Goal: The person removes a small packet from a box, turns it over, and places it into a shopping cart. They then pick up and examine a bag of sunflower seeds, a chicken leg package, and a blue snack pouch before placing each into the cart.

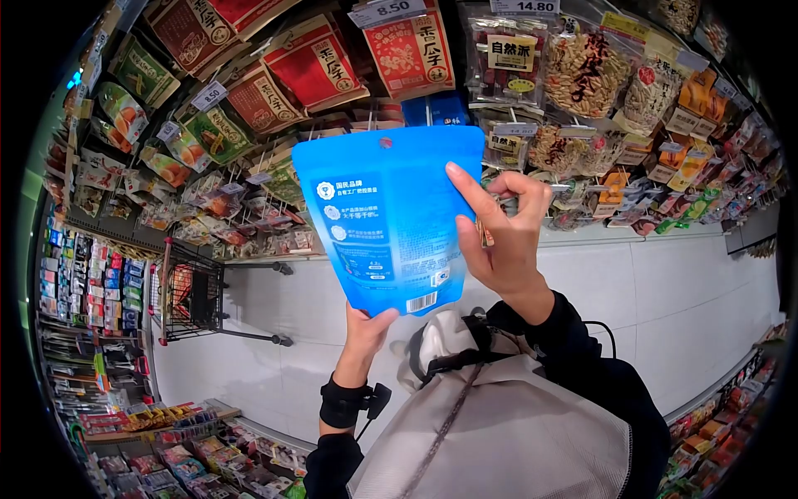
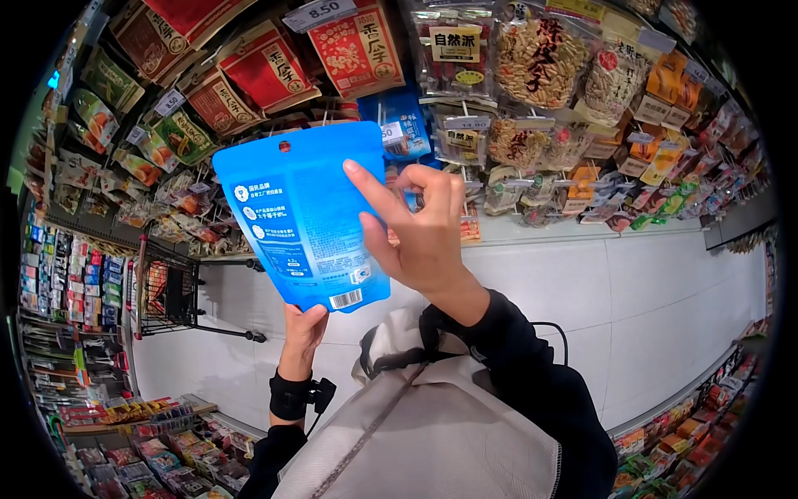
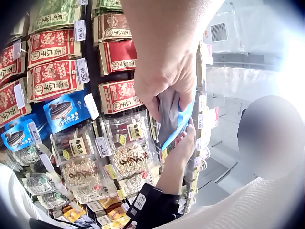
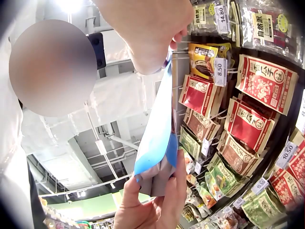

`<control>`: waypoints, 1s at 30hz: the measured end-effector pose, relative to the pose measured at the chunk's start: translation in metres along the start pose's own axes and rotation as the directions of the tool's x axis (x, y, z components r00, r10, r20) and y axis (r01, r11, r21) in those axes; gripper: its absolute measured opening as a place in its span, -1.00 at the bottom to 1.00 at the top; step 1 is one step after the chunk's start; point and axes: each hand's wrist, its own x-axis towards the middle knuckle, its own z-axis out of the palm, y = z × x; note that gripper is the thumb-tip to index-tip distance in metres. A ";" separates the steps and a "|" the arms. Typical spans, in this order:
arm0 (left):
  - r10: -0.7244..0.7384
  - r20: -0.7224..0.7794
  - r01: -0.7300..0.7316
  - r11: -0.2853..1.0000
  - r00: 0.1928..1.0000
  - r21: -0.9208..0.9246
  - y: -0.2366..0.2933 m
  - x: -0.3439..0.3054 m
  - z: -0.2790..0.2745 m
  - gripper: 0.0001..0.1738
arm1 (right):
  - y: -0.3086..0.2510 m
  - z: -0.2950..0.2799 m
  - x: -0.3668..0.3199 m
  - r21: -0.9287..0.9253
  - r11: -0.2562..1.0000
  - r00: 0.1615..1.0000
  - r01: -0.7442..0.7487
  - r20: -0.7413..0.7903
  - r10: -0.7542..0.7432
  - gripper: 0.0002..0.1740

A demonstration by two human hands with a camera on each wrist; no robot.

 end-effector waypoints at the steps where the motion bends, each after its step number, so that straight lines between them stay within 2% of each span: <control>1: -0.001 0.000 0.001 1.000 1.000 0.001 0.000 0.000 0.000 -0.36 | 0.000 0.000 -0.001 -0.002 1.000 1.000 0.003 -0.007 -0.003 -0.46; 11: -0.008 -0.010 0.008 1.000 1.000 0.006 0.001 -0.001 0.000 -0.35 | 0.000 -0.002 -0.002 0.002 1.000 1.000 -0.011 0.014 0.011 -0.46; 14: -0.023 -0.011 0.023 1.000 1.000 0.008 0.002 -0.002 0.002 -0.34 | 0.005 0.006 -0.004 0.183 0.983 0.992 -0.013 -0.119 0.035 -0.49; 15: -0.028 -0.010 0.028 1.000 1.000 0.007 0.002 -0.002 0.003 -0.35 | 0.003 0.009 -0.003 0.383 0.920 0.980 -0.089 -0.130 0.149 -0.51; 17: -0.031 -0.007 0.031 1.000 1.000 0.007 0.001 -0.001 0.003 -0.35 | -0.004 0.017 -0.003 0.725 0.660 0.928 -0.196 -0.079 0.363 -0.55; 18: -0.031 -0.005 0.031 0.999 0.999 0.008 0.001 -0.001 0.003 -0.35 | -0.002 0.018 -0.007 0.804 0.508 0.916 -0.308 0.107 0.387 -0.57; 20: -0.028 -0.010 0.028 0.999 1.000 0.016 0.001 0.000 0.004 -0.36 | 0.004 0.016 -0.019 0.827 0.173 0.823 -0.534 0.463 0.329 -0.60; 21: -0.028 -0.012 0.028 0.999 1.000 0.021 0.001 0.001 0.005 -0.37 | 0.006 0.017 -0.024 0.762 0.287 0.807 -0.581 0.492 0.327 -0.66; 24: -0.028 -0.037 0.030 0.998 0.999 0.050 0.000 0.001 0.005 -0.38 | 0.010 0.021 -0.031 0.674 0.296 0.733 -0.677 0.579 0.357 -0.70; 27: -0.025 -0.046 0.029 0.995 0.999 0.092 0.002 0.001 0.007 -0.42 | 0.016 0.026 -0.031 0.638 0.325 0.712 -0.698 0.573 0.406 -0.71; 30: -0.061 -0.007 0.061 0.995 0.998 0.073 0.000 0.002 -0.008 -0.46 | 0.014 0.026 -0.025 0.664 0.138 0.636 -0.735 0.603 0.482 -0.71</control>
